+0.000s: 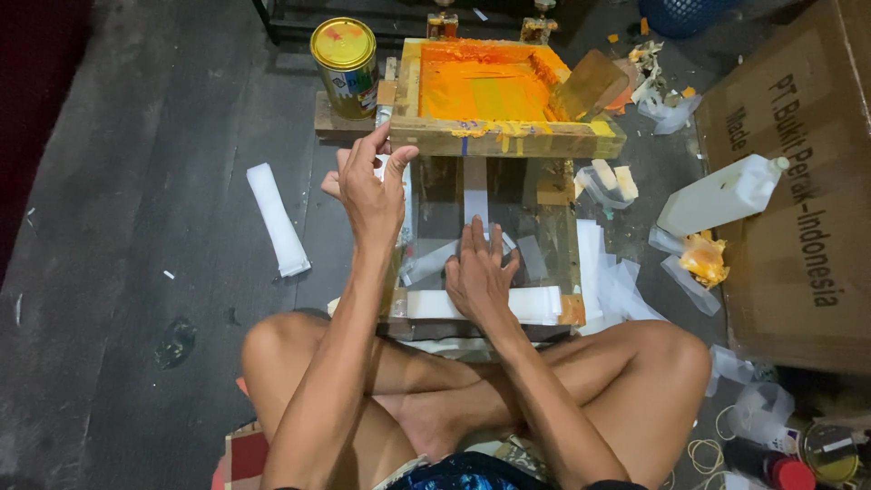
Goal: Manual screen printing of orange ink onto white plastic or paper strips using a hand-held squeegee.
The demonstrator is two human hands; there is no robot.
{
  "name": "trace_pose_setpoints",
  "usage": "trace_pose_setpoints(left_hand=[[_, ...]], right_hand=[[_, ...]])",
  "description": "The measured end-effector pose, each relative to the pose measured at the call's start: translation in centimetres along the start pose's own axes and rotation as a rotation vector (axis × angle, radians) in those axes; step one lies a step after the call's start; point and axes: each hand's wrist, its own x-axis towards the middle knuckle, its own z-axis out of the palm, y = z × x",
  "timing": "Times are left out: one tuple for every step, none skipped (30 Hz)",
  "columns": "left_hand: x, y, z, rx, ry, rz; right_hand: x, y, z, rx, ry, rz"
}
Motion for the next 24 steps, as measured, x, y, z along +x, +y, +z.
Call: trace_pose_setpoints(left_hand=[[0.1, -0.1, 0.0, 0.002, 0.0, 0.001], [0.1, -0.1, 0.0, 0.001, 0.002, 0.004], [0.1, -0.1, 0.1, 0.001, 0.003, 0.007], [0.1, 0.0, 0.1, 0.002, 0.002, 0.007], [0.0, 0.1, 0.0, 0.004, 0.0, 0.004], [0.1, 0.2, -0.1, 0.006, -0.002, 0.004], [0.2, 0.3, -0.1, 0.006, -0.002, 0.005], [0.2, 0.4, -0.1, 0.004, -0.002, 0.008], [0.2, 0.4, -0.1, 0.002, -0.002, 0.011], [0.2, 0.3, -0.1, 0.002, -0.002, 0.011], [0.1, 0.2, -0.1, 0.004, -0.005, 0.009], [0.1, 0.1, -0.1, 0.005, -0.005, 0.007], [0.2, 0.1, 0.0, 0.006, -0.004, 0.007], [0.1, 0.1, -0.1, 0.003, -0.003, 0.004], [0.1, 0.1, -0.1, 0.0, -0.002, 0.001], [0.0, 0.0, -0.1, 0.001, -0.003, -0.001], [-0.1, -0.1, -0.1, 0.007, -0.009, -0.003], [-0.4, -0.3, -0.2, 0.013, -0.018, -0.008], [-1.1, -0.4, -0.6, 0.015, -0.022, -0.012], [-1.5, -0.6, -0.8, 0.03, -0.059, -0.024], [-2.0, -0.7, -1.0, 0.046, -0.095, -0.035], [-2.9, -1.5, -1.1, 0.048, -0.102, -0.037], [-3.9, -2.4, -1.1, 0.046, -0.145, -0.081], [-4.9, -3.3, -1.1, 0.043, -0.189, -0.125]], right_hand=[[-0.1, 0.1, 0.2, 0.001, 0.0, -0.001], [-0.2, 0.2, 0.3, -0.013, 0.01, 0.009], [-0.3, 0.4, 0.4, -0.027, 0.02, 0.019], [-0.4, 0.3, 0.5, -0.027, 0.018, 0.02], [-0.4, 0.2, 0.5, -0.044, 0.017, 0.032], [-0.4, 0.1, 0.5, -0.06, 0.018, 0.044], [-0.3, 0.2, 1.0, -0.059, 0.018, 0.044], [-0.2, 0.3, 1.4, -0.062, 0.057, 0.033], [-0.2, 0.4, 1.9, -0.066, 0.095, 0.023], [-0.2, 0.4, 2.0, -0.066, 0.095, 0.023], [-0.3, 0.4, 2.1, -0.067, 0.107, 0.022], [-0.2, 0.4, 2.2, -0.068, 0.119, 0.019], [-0.2, 0.4, 2.0, -0.068, 0.119, 0.017], [-0.4, 0.4, 1.9, -0.037, 0.122, 0.026], [-0.5, 0.4, 1.7, -0.005, 0.124, 0.034], [-1.0, 0.3, 1.2, -0.005, 0.122, 0.034], [-1.5, 0.2, 0.6, 0.029, 0.147, 0.02], [-2.3, 0.1, 0.1, 0.062, 0.169, 0.008], [-2.9, 0.5, 0.4, 0.061, 0.164, 0.01], [-3.2, 0.9, 0.7, 0.068, 0.202, -0.004], [-3.6, 1.4, 0.9, 0.075, 0.24, -0.019], [-4.0, 1.8, 1.1, 0.077, 0.236, -0.014], [-4.3, 2.2, 1.4, 0.086, 0.254, -0.024], [-4.7, 2.7, 1.6, 0.094, 0.274, -0.035]])
